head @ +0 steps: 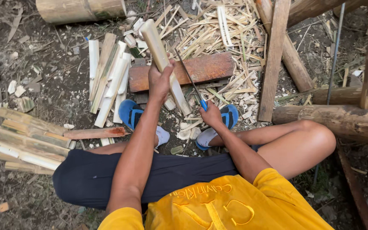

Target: The person sits cross-legged on the ground and uses a knife to cut and shape bamboo pieces. They repeatedly pick up bamboo segments, cut them on a wooden block, and place the finished pieces aside.

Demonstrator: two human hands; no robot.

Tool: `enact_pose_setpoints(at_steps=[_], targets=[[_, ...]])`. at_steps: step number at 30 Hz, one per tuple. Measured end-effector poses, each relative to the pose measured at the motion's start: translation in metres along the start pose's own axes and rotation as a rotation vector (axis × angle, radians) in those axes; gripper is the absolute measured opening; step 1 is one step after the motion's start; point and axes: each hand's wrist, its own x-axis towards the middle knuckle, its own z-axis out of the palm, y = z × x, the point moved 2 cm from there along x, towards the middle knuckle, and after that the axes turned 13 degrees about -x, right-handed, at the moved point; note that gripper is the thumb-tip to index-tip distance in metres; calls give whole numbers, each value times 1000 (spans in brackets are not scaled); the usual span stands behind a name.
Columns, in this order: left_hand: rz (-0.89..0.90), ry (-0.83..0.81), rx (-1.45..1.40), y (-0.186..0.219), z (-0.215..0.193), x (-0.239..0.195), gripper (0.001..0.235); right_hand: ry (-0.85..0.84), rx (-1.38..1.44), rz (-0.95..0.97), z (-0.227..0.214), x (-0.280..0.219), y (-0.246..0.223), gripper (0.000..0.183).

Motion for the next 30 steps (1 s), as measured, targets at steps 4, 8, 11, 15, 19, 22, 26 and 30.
enact_pose_setpoints(at_steps=[4,8,11,15,19,22,26,30], targets=[[97,-36,250,64,26,-6,30,-63,-9,-15,3,-10,-13,38],[355,-74,95,110,36,-16,18,-69,31,-21,-29,-21,-43,36],[532,-94,-55,130,27,-21,21,-93,26,-86,-70,-32,-79,32],[448,-140,-75,134,23,-24,25,-190,69,-191,-110,-56,-122,32],[429,-114,-105,131,25,-34,23,-52,114,-418,-113,-53,-151,25],[455,-92,-181,135,27,-38,22,-132,23,-292,-109,-33,-152,17],[476,-45,-154,138,34,-34,22,-141,-16,-302,-100,-29,-132,20],[450,-51,-196,129,32,-37,23,-26,55,-360,-57,-19,-106,24]])
